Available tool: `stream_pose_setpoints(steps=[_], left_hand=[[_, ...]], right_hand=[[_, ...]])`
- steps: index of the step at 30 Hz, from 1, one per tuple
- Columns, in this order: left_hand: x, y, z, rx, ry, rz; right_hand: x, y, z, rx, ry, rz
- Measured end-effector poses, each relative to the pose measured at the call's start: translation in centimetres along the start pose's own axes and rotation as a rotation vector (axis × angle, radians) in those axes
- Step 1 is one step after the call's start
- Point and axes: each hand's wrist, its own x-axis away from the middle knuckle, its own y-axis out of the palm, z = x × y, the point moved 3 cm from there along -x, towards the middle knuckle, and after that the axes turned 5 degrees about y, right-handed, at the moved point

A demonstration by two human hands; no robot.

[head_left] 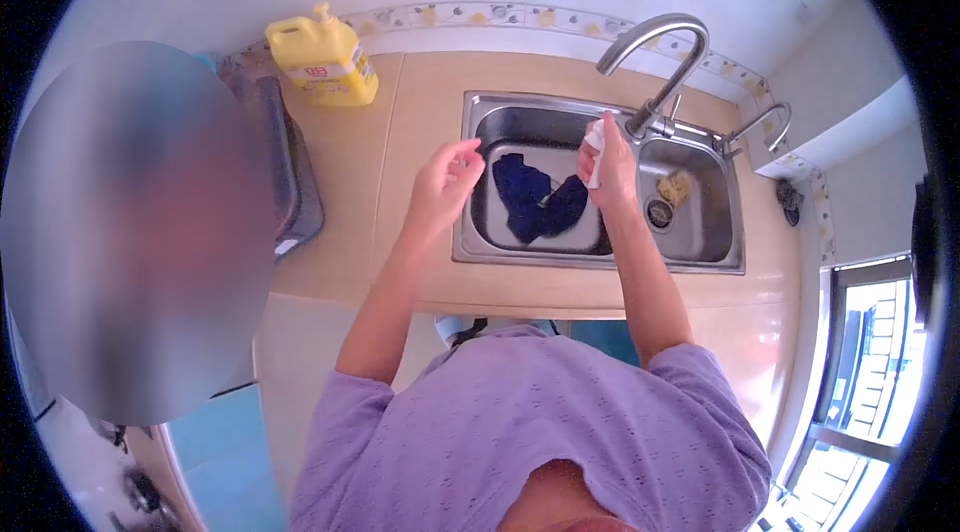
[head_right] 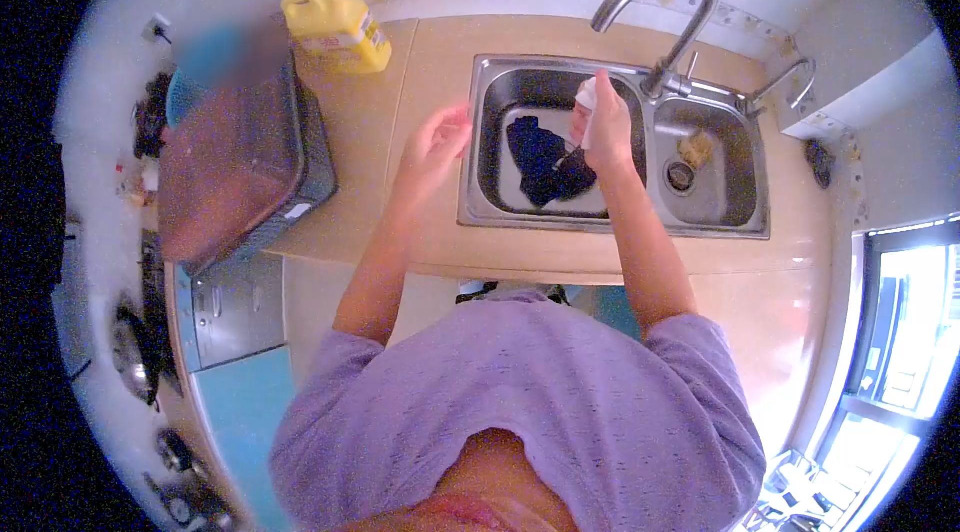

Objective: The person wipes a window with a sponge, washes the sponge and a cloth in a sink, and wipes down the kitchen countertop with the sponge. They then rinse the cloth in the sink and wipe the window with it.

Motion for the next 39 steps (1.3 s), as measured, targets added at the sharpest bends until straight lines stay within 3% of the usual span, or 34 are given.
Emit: stream_pose_setpoints(steps=[5,13,15,18,19,20,21,22,23,24,25,26,27,28,29,30,33,35,37,39], left_hand=[[2.6,-1.9,-1.7,0.066,-0.041,0.058],[4.1,-3.6,-2.7,0.090,-0.135,0.090],[3.7,-4.0,-1.8,0.097,-0.105,0.074],[3.5,-4.6,2.2,0.108,0.007,0.028],[3.5,-4.7,2.7,0.130,0.026,-0.028],[3.5,-4.6,3.2,0.146,0.044,-0.082],[3.1,-4.0,1.4,0.438,-0.055,-0.173],[2.3,-3.4,-0.3,0.587,-0.145,-0.246],[1.7,-2.6,-3.5,0.403,-0.305,-0.236],[2.6,-1.5,-8.6,-0.130,-0.091,-0.151],[2.5,-1.3,-8.3,-0.200,-0.013,-0.217],[3.0,-1.1,-7.9,-0.264,0.037,-0.278],[3.5,-0.8,-7.8,0.037,-0.003,-0.309],[3.9,-1.2,-6.7,0.193,-0.228,-0.374],[3.9,-1.7,-6.5,0.061,-0.145,-0.363],[3.9,-2.2,-6.8,-0.142,0.027,-0.211],[3.4,-2.5,-6.9,0.006,-0.077,-0.126],[3.8,-3.1,-4.5,-0.031,-0.058,-0.164],[4.1,-3.5,-3.2,0.029,-0.014,-0.155],[4.4,-4.0,-1.1,0.071,-0.016,-0.154]], right_hand=[[-2.1,-0.1,2.1,0.035,0.034,0.067],[-4.0,1.2,3.0,0.193,-0.114,0.233],[-3.7,3.1,-0.2,0.244,-0.234,0.164],[0.2,8.2,-6.6,0.252,-0.371,-0.163],[1.3,8.9,-6.7,0.262,-0.354,-0.392],[0.8,8.2,-4.9,0.163,-0.157,-0.524],[-1.7,6.1,-1.1,0.050,0.132,-0.369],[-7.9,-1.7,5.5,0.373,0.324,-0.283],[-12.8,-11.4,14.7,1.198,0.050,-0.342],[-16.9,-19.9,23.0,2.011,-0.284,-0.245],[-12.3,-14.9,20.7,1.480,0.025,-0.002],[-12.3,-14.3,20.1,1.201,0.214,0.055],[-12.2,-13.8,19.5,0.920,0.369,0.156],[-9.2,-8.4,15.7,0.826,0.350,0.074],[-5.2,-1.7,11.0,0.727,0.339,-0.007],[-7.1,-2.5,10.9,0.732,0.177,0.068],[-7.9,0.8,7.1,0.546,-0.183,0.211],[-7.1,3.7,3.3,0.485,-0.369,0.149],[-5.1,6.9,-1.9,0.653,-0.528,0.110],[-1.3,10.3,-6.5,0.558,-0.538,0.050]])
